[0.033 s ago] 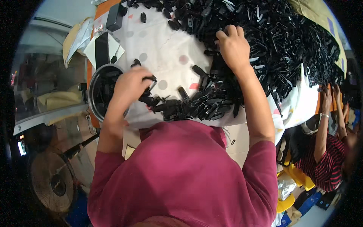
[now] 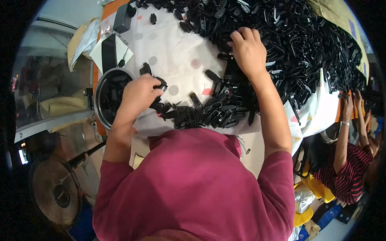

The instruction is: Assembling small black plastic buckle components at a workstation.

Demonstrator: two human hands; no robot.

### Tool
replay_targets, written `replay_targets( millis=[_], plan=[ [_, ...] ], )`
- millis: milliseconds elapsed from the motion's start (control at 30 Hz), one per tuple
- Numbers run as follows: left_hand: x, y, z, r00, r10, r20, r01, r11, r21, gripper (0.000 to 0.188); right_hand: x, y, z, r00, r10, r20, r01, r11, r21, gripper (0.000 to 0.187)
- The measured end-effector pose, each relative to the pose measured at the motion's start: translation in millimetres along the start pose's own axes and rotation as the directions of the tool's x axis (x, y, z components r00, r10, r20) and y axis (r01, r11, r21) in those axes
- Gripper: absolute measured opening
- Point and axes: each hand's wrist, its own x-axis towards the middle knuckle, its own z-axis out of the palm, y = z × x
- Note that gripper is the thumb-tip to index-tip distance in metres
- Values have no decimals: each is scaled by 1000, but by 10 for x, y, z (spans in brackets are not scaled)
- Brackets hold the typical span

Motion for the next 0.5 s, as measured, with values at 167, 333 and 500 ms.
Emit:
replay_targets(
  millis=[167,333,500],
  plan=[
    [-41,45,187,993,-57,-104,81,968,237,18,-95,-415,-137,893,414,174,-397,547,737,17],
    [-9,13,294,973,19,-229,44,963,267,15,-270,-562,-330,733,463,498,-533,-63,844,16],
    [333,-133,297,960,189,-207,-128,952,277,12,-260,-600,-440,696,328,639,-594,-237,769,21]
  ],
)
